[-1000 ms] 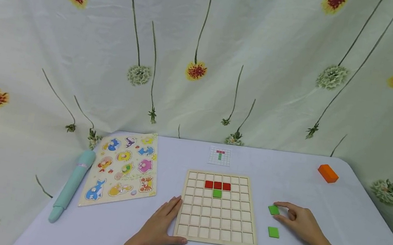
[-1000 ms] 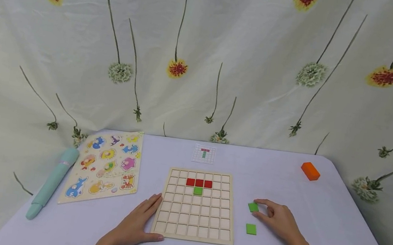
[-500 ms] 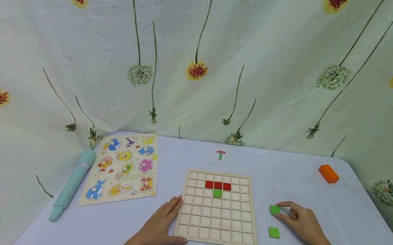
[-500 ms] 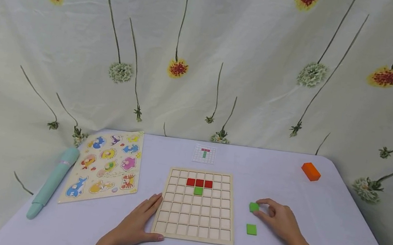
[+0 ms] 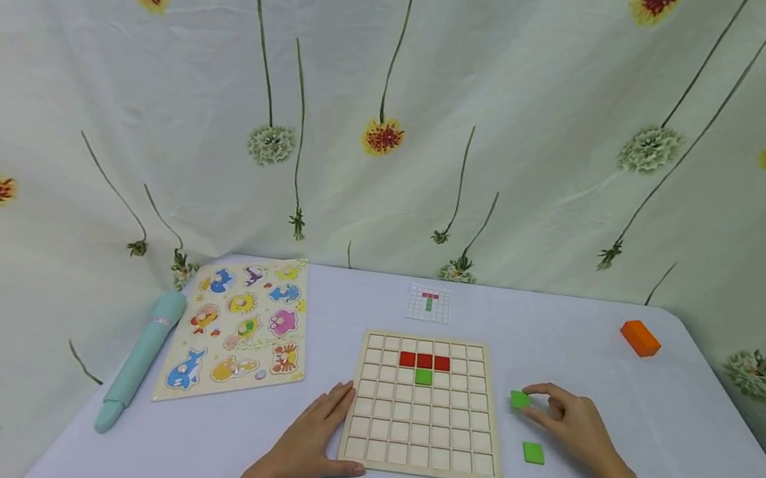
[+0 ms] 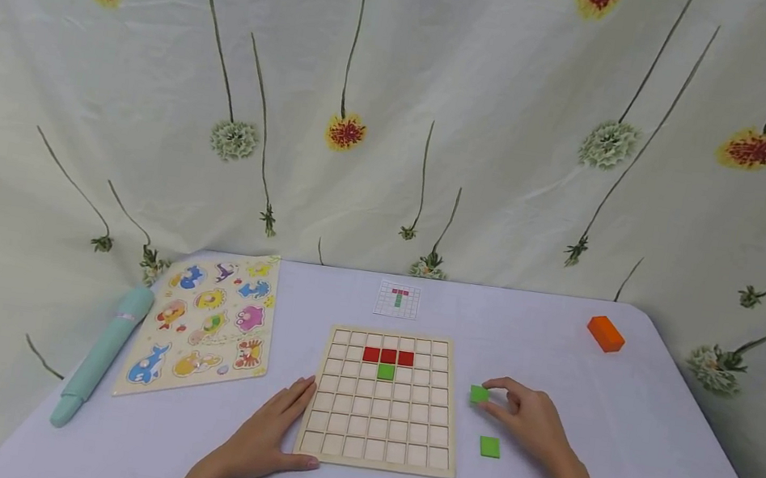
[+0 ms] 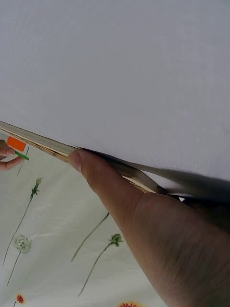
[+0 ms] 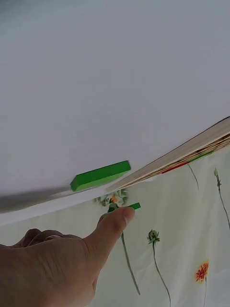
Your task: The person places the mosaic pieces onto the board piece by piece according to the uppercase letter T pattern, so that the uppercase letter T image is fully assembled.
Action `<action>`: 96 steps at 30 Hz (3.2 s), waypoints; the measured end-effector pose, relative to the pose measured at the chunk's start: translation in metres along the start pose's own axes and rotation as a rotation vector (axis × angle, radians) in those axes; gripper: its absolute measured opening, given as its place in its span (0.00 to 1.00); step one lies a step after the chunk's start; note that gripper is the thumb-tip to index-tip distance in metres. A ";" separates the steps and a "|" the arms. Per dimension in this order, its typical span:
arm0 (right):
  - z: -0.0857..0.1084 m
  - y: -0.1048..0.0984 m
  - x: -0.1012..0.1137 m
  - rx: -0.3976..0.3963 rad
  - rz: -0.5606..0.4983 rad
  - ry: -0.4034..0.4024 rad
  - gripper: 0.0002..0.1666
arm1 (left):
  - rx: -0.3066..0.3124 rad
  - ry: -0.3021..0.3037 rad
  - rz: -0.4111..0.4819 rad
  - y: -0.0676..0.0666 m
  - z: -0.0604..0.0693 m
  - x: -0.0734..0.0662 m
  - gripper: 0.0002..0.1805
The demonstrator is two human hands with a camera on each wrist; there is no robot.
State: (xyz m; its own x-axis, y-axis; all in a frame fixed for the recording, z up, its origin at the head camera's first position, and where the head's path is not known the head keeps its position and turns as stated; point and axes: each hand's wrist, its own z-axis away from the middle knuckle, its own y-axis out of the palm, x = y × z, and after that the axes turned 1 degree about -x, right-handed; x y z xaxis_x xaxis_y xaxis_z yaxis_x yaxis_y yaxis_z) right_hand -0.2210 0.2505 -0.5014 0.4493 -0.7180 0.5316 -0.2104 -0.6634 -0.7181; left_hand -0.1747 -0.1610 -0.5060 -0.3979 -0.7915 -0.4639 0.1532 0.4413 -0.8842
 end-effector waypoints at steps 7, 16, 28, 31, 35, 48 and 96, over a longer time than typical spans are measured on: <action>-0.014 0.021 0.019 0.024 -0.028 -0.043 0.16 | -0.002 -0.001 0.006 0.000 0.001 -0.001 0.62; -0.033 0.054 0.050 0.100 -0.062 -0.059 0.17 | -0.024 0.021 -0.012 0.001 0.001 -0.001 0.61; -0.045 0.087 0.078 0.113 -0.058 -0.108 0.20 | -0.045 0.053 -0.011 0.001 0.002 0.000 0.61; -0.045 0.089 0.080 0.109 -0.052 -0.129 0.20 | -0.029 0.041 -0.008 0.001 0.001 0.000 0.61; -0.045 0.089 0.083 0.103 -0.027 -0.149 0.19 | -0.016 0.024 -0.005 0.000 0.001 0.000 0.61; -0.043 0.093 0.083 0.096 0.017 -0.152 0.19 | -0.048 0.055 -0.005 0.000 0.002 0.000 0.60; 0.047 0.001 0.013 0.000 -0.018 -0.061 0.17 | -0.013 0.012 -0.015 0.002 0.001 0.003 0.62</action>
State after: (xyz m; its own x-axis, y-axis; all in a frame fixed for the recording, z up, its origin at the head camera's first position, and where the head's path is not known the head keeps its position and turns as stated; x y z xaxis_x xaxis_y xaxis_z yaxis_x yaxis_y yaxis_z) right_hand -0.1743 0.2500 -0.5166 0.5049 -0.6918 0.5162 -0.2016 -0.6760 -0.7088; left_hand -0.1741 -0.1627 -0.5092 -0.4107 -0.7932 -0.4496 0.1356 0.4344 -0.8904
